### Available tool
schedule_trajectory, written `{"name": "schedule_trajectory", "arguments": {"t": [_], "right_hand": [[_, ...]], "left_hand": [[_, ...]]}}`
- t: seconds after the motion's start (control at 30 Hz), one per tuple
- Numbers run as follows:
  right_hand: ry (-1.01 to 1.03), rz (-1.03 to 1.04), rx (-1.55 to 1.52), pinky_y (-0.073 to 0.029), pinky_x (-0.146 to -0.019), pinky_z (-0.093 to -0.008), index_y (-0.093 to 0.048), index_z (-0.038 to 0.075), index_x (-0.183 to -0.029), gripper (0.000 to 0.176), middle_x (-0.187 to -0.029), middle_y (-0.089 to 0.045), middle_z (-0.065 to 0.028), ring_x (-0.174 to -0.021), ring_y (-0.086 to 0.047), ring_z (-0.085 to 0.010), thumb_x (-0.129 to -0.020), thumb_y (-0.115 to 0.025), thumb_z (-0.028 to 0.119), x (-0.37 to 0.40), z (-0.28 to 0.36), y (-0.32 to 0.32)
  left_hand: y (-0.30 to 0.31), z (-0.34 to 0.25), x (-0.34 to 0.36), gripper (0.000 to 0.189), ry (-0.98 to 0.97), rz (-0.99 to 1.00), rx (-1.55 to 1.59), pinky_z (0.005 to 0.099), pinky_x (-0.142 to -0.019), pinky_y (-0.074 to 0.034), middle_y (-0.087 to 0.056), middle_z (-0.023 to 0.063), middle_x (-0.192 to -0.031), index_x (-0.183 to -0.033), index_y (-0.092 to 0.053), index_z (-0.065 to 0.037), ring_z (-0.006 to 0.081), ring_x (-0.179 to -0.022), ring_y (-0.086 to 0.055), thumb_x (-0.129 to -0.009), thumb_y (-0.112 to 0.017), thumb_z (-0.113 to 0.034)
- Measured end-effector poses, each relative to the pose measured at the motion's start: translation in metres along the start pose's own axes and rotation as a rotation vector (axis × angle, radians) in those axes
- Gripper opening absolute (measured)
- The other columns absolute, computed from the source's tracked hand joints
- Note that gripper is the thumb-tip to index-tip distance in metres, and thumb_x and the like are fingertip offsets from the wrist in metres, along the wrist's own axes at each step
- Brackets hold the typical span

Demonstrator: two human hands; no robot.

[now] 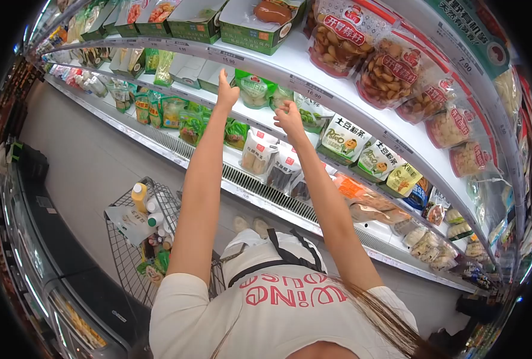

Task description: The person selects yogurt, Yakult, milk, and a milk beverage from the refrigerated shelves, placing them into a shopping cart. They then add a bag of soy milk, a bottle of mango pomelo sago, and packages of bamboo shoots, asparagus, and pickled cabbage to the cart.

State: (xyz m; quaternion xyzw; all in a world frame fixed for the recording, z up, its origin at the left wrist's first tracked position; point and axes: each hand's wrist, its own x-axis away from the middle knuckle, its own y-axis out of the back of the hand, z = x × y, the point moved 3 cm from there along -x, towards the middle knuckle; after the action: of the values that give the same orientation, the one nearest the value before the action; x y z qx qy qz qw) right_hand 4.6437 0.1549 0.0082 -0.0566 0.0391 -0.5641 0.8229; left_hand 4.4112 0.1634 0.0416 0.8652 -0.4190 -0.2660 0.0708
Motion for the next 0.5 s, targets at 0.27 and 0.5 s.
{"name": "schedule_trajectory", "arguments": {"t": [0.27, 0.5], "right_hand": [[0.265, -0.081, 0.262, -0.053, -0.068, -0.0328, -0.048, -0.002, -0.128, 0.051, -0.114, -0.058, -0.0155, -0.089, -0.061, -0.0206, -0.085, -0.062, 0.021, -0.099, -0.028, -0.019], [0.252, -0.071, 0.141, -0.048, -0.063, -0.0273, -0.065, -0.001, -0.098, 0.021, -0.081, -0.065, -0.0069, -0.070, -0.059, -0.0123, -0.089, -0.061, 0.018, -0.052, -0.021, -0.032]], "left_hand": [[0.004, -0.001, -0.026, 0.020, 0.024, 0.095, -0.054, 0.0328, -0.076, -0.047, -0.064, 0.0093, -0.090, -0.102, -0.055, -0.003, 0.0182, -0.085, -0.062, -0.084, -0.063, -0.008], [0.035, -0.022, 0.041, 0.015, -0.139, 0.037, -0.033, 0.0289, -0.074, -0.044, -0.062, 0.0048, -0.087, -0.103, -0.056, -0.003, 0.0129, -0.080, -0.057, -0.089, -0.058, -0.007]]}}
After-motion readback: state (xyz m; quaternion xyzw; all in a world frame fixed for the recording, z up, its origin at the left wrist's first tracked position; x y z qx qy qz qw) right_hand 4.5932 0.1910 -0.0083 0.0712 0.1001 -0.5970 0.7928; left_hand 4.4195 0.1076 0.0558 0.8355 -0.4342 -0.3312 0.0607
